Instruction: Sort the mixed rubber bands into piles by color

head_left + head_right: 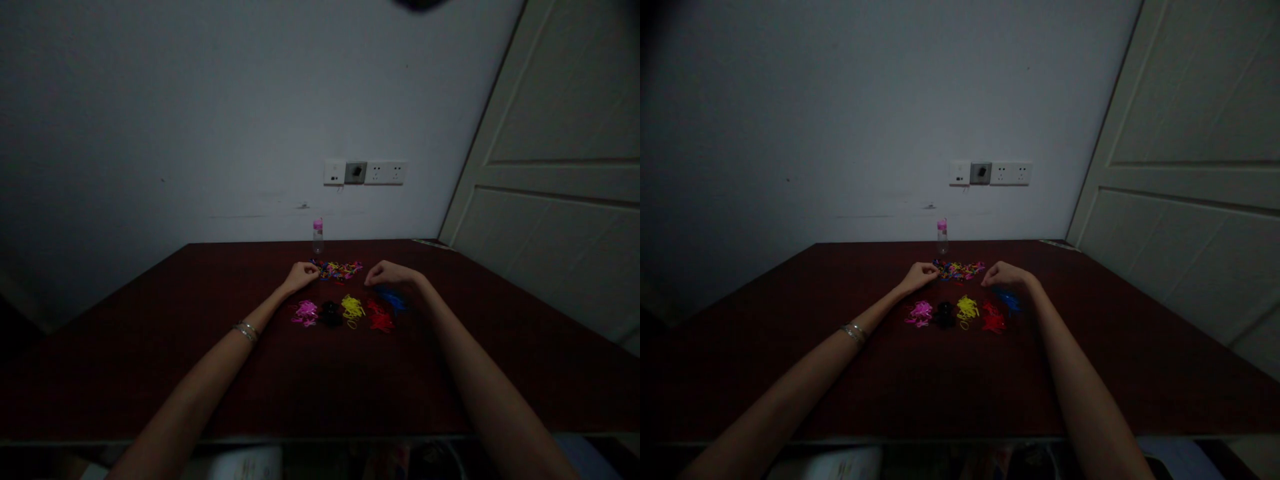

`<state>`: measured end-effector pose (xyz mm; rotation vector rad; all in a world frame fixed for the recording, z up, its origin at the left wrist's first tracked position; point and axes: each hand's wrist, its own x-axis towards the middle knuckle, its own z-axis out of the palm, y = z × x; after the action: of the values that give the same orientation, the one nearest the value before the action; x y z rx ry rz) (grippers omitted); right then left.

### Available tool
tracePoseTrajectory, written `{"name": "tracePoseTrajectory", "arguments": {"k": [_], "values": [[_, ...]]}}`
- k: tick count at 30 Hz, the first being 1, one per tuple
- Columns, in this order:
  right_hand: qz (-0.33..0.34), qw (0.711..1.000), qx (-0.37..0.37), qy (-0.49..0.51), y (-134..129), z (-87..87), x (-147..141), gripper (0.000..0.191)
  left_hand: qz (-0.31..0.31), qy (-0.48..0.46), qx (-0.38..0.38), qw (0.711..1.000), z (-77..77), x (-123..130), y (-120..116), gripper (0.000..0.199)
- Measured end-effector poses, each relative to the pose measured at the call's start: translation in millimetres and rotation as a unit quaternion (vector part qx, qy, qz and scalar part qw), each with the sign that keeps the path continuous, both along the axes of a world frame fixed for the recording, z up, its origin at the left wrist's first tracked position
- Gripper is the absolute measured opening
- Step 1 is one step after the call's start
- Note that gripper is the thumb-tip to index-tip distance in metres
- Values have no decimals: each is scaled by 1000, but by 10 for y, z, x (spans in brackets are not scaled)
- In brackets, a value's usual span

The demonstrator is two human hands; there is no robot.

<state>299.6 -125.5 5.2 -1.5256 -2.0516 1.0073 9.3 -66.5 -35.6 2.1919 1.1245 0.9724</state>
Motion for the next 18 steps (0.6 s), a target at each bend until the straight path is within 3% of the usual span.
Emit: {"name": "tracePoseTrajectory", "arguments": {"k": [3, 7, 14, 18], "values": [[-92, 991, 79, 61, 84, -115, 110, 33, -33, 61, 26, 997, 76, 97, -18, 28], [-215, 957, 162, 106, 190, -332, 309, 39, -68, 163, 28, 984, 219, 276, -116, 26], [-328, 913, 208, 127, 237, -629, 555, 42, -65, 268, 57, 959, 257, 499, -147, 19], [-337, 909, 213, 125, 245, -675, 562, 42, -71, 272, 65, 958, 215, 520, -102, 16]]}}
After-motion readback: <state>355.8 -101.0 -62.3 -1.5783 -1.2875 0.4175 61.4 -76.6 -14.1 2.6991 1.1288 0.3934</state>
